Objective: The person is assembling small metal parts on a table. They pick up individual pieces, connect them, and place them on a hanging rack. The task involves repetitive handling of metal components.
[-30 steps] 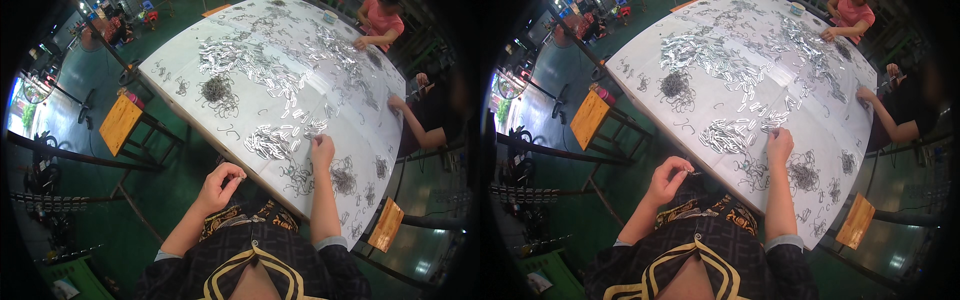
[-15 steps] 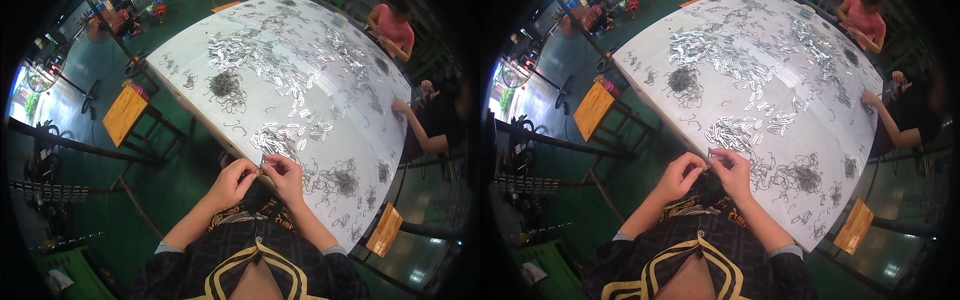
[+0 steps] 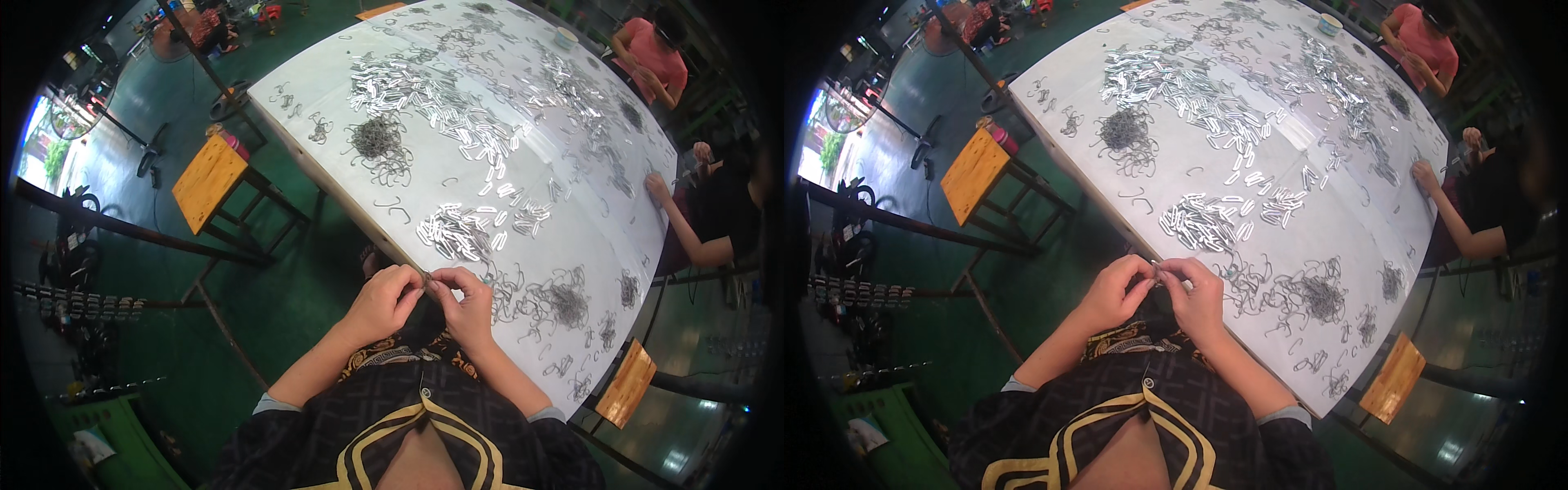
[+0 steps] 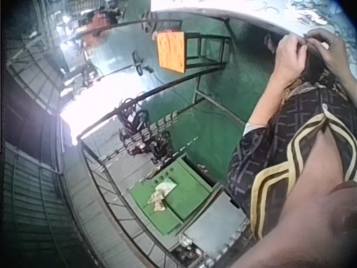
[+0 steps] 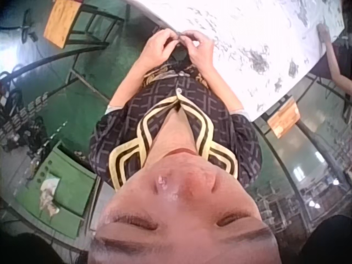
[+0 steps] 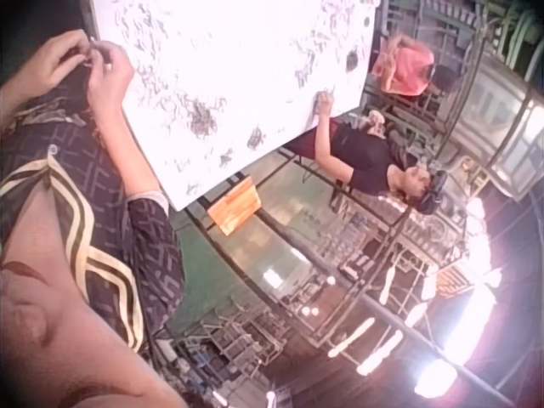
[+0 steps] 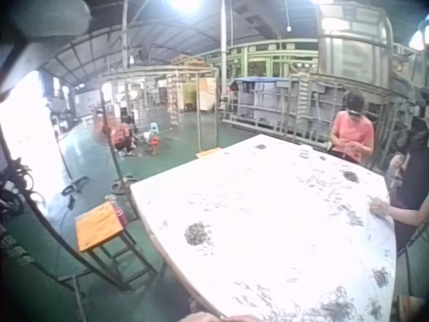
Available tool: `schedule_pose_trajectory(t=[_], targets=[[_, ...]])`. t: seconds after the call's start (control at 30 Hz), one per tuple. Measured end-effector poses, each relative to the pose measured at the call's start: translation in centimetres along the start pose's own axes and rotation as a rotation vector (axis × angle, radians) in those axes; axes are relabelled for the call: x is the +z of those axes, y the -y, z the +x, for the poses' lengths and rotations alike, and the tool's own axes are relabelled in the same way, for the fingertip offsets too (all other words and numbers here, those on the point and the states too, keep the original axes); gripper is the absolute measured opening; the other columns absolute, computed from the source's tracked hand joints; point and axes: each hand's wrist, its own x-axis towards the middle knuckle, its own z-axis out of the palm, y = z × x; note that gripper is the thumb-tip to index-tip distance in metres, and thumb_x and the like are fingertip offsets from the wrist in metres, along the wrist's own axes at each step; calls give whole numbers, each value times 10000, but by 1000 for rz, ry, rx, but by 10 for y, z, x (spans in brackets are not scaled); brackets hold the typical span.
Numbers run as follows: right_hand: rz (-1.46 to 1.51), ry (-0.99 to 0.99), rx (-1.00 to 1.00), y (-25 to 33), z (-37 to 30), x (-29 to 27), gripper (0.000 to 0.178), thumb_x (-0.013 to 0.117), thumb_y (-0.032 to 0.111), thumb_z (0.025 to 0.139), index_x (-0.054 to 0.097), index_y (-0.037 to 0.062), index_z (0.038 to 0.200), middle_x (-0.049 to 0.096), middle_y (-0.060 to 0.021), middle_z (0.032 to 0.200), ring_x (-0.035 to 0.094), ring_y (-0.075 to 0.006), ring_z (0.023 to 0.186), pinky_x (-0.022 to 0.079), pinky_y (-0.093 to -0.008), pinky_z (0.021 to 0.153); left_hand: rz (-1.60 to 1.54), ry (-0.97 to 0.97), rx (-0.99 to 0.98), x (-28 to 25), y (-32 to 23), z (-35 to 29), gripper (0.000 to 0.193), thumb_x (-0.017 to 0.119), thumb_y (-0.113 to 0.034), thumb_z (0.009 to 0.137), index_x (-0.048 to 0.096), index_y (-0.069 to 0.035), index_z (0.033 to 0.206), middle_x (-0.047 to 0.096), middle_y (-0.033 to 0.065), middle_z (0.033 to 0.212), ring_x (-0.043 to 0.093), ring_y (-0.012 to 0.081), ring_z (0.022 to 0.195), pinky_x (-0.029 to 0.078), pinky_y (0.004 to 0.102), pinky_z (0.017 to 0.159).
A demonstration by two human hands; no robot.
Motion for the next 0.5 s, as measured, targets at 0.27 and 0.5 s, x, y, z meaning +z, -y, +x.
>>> schedule_pose_trajectory(t=[0.27,0.5], targets=[[-13,-9,-29,-7,-4,3,62,651,-21,820,654,-23,883,636,-111,834,631,-195,740,490,-291,695,-71,109,-59,-6,7,1,119,660,-82,822,602,-27,911,625,129,794,616,279,724,483,363,662],[-34,-18,-61,-9,-6,6,62,659,-16,819,655,-18,881,626,-105,823,628,-191,738,490,-286,688,173,-267,-158,-32,72,74,107,633,-80,816,690,1,855,673,193,833,664,340,752,517,382,695]])
